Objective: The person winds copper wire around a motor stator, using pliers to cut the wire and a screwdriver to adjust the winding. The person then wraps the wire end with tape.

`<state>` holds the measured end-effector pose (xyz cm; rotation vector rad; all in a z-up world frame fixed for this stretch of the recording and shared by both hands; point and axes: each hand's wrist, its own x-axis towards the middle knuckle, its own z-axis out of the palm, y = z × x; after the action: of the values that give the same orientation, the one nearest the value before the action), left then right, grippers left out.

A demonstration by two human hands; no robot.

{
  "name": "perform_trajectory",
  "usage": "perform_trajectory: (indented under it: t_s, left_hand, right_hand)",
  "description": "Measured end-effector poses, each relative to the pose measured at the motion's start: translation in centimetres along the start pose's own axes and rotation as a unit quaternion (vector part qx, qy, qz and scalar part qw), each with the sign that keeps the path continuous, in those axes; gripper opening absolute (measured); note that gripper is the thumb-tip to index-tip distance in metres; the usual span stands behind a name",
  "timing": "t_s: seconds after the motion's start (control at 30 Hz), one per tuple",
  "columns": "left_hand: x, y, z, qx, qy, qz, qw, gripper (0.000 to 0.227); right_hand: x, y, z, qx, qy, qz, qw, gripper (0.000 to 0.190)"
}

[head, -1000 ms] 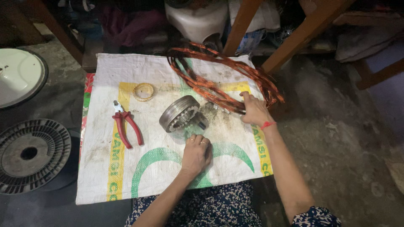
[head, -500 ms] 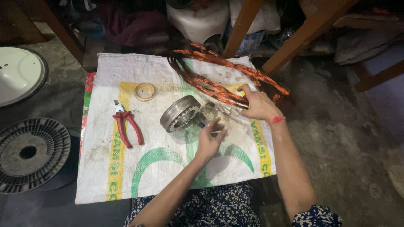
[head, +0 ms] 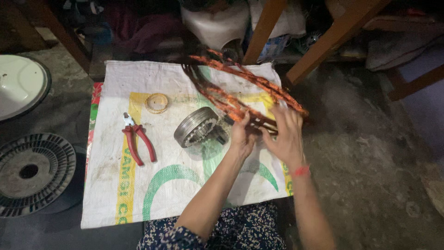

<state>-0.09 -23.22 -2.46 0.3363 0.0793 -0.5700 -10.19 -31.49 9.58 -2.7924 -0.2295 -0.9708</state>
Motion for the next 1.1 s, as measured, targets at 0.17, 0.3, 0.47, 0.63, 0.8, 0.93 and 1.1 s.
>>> perform_trajectory:
  t_s: [0.17,0.3,0.47,0.63,0.8,0.93,1.1]
  left_hand:
    - [-2.7,1.4,0.1,0.010,-0.002,0.002,1.000,0.033]
    - [-3.2,1.5,1.0,-0.015,-0.018,-0.025,0.999,0.033]
    - [-1.1,-0.2,1.9,-0.028,0.034,-0.004,0.999,0.035]
    - [0.9,-0.9,2.9,-0.032,0.080,0.072,0.994,0.034]
    - [1.8,-1.1,2.8,-0.007,0.107,0.136,0.985,0.032]
    - [1.2,-0.7,4.5,-0.010,0.173,0.075,0.982,0.041]
    - [3.0,0.7,3.9,0.128,0.191,0.053,0.972,0.056]
  right_hand:
    - [-9.0,-2.9,3.6,0.122,-0.069,0.189,0.972,0.035]
    - [-8.2,0.4,6.9,0.029,-0.109,0.160,0.981,0.066]
    - [-1.6,5.8,13.2,0.224,-0.082,0.068,0.969,0.061]
    - [1.3,7.2,16.9,0.520,-0.114,0.117,0.839,0.053]
    - [0.9,7.5,18.2,0.448,-0.095,0.106,0.883,0.046]
    - [-1.2,7.1,17.3,0.393,-0.106,0.071,0.911,0.040]
    - [-5.5,5.5,15.0,0.283,-0.185,-0.020,0.941,0.033]
